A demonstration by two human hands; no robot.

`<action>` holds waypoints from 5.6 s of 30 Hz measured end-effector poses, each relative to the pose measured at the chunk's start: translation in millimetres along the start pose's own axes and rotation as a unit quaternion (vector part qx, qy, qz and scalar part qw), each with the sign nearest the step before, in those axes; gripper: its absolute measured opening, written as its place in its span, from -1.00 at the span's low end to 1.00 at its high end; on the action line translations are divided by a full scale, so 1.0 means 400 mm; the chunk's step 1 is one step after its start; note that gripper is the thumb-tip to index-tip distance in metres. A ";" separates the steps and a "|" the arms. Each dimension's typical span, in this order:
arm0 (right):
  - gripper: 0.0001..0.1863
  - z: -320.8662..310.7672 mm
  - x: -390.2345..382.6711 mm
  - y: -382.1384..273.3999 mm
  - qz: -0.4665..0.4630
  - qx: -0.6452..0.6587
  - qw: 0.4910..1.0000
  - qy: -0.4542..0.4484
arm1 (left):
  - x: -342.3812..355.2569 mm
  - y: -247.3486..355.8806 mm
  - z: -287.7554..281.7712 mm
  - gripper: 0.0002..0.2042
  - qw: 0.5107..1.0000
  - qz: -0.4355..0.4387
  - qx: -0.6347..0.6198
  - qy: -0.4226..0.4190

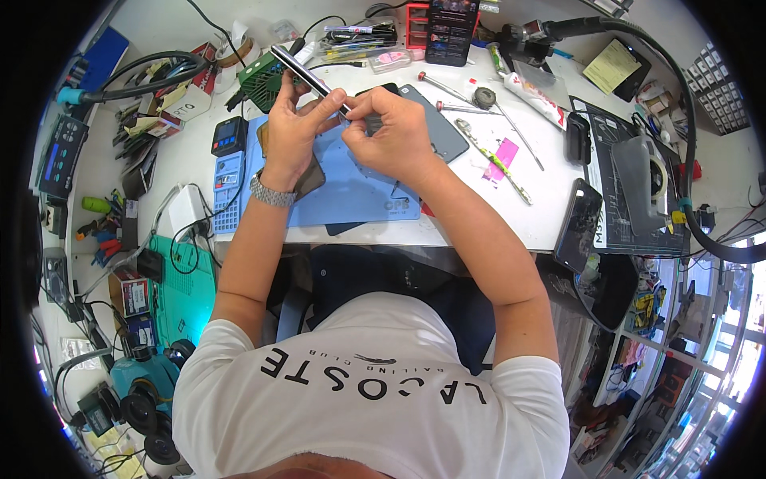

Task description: The person uses a metal prying tool to separate the back cover from a smartphone chassis, then removes the cover and sets it aside. The person then handles a second smartphone and a protective case, placing them on the workbench.

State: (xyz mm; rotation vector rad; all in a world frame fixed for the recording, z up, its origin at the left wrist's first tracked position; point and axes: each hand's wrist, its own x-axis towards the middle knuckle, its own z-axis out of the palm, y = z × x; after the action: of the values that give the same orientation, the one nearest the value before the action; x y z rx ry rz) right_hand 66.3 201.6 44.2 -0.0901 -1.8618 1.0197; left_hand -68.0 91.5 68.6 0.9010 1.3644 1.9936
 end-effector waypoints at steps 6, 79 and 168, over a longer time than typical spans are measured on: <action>-0.84 -0.006 -0.002 0.011 0.005 0.000 1.000 -0.006 | -0.005 0.005 0.008 -0.25 1.000 0.015 -0.003 -0.003; -0.61 0.015 0.019 -0.026 -0.267 -0.106 0.956 -0.062 | -0.023 -0.040 -0.042 -0.83 0.940 -0.305 -0.155 -0.004; -0.55 0.025 0.028 -0.021 -0.221 -0.132 0.958 0.127 | -0.063 -0.042 0.047 -0.49 0.960 -0.014 -0.243 0.139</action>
State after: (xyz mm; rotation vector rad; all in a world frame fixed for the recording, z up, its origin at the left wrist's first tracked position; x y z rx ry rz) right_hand 55.6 195.2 56.0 0.0369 -1.6683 0.4273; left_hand -36.5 88.5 52.0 0.3852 0.9374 2.3490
